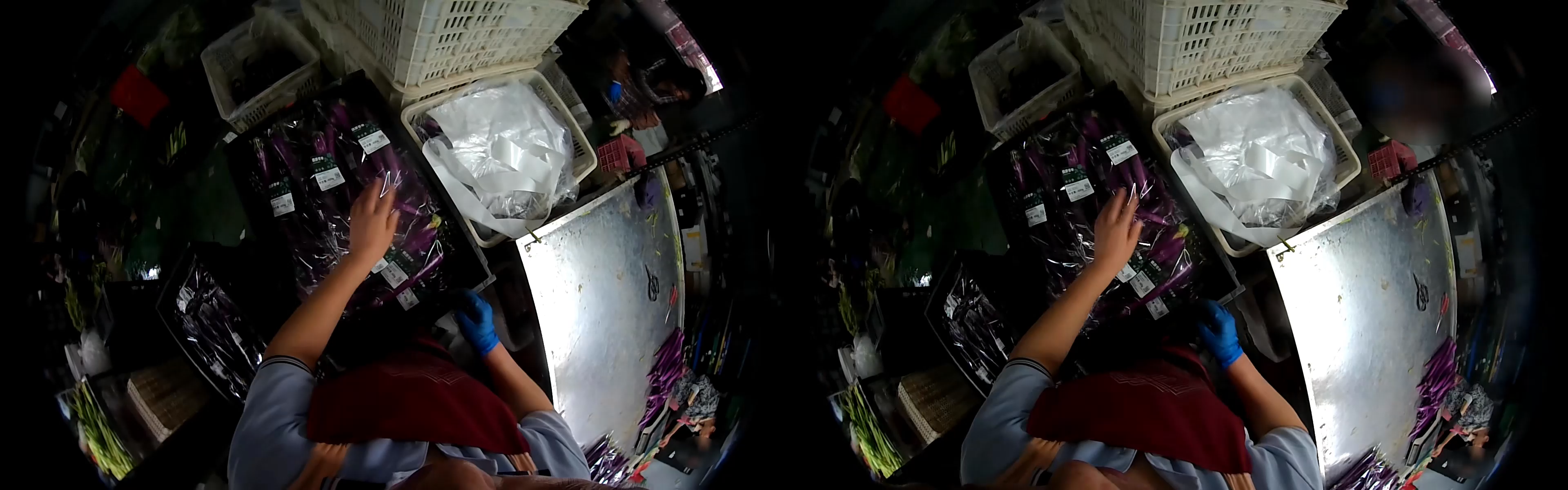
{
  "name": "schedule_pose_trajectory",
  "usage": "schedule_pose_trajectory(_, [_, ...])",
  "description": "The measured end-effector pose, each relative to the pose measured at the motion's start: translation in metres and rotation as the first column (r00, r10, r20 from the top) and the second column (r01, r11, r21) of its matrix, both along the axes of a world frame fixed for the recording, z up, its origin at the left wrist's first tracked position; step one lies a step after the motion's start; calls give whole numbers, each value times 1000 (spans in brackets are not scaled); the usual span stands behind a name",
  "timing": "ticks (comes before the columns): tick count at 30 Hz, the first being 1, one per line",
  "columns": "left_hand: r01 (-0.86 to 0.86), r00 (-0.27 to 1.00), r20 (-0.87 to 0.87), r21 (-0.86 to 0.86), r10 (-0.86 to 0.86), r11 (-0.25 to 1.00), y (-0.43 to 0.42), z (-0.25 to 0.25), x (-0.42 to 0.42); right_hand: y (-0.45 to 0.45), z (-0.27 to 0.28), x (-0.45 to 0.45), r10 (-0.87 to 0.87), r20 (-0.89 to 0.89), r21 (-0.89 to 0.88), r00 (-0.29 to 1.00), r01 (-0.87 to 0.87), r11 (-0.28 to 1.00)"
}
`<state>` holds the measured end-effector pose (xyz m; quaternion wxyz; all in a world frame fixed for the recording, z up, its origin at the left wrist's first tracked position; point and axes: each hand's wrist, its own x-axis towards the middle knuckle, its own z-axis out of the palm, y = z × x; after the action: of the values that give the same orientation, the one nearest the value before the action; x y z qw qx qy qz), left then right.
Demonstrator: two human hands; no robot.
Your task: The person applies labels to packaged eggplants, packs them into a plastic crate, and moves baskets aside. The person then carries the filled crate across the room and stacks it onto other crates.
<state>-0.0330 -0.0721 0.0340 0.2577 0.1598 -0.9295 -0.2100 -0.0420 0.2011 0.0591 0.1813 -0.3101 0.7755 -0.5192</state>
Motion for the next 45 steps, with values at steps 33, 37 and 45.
schedule_pose_trajectory(33, [-730,645,471,611,601,304,-27,-53,204,-68,-114,-166,162,314,238,935,-243,940])
schedule_pose_trajectory(37, [-770,634,489,470,600,431,-45,-37,201,-72,-97,-178,111,482,256,869,-261,931])
schedule_pose_trajectory(45, [-675,720,540,394,437,624,-131,-34,253,-76,-59,-24,84,604,70,793,-158,985])
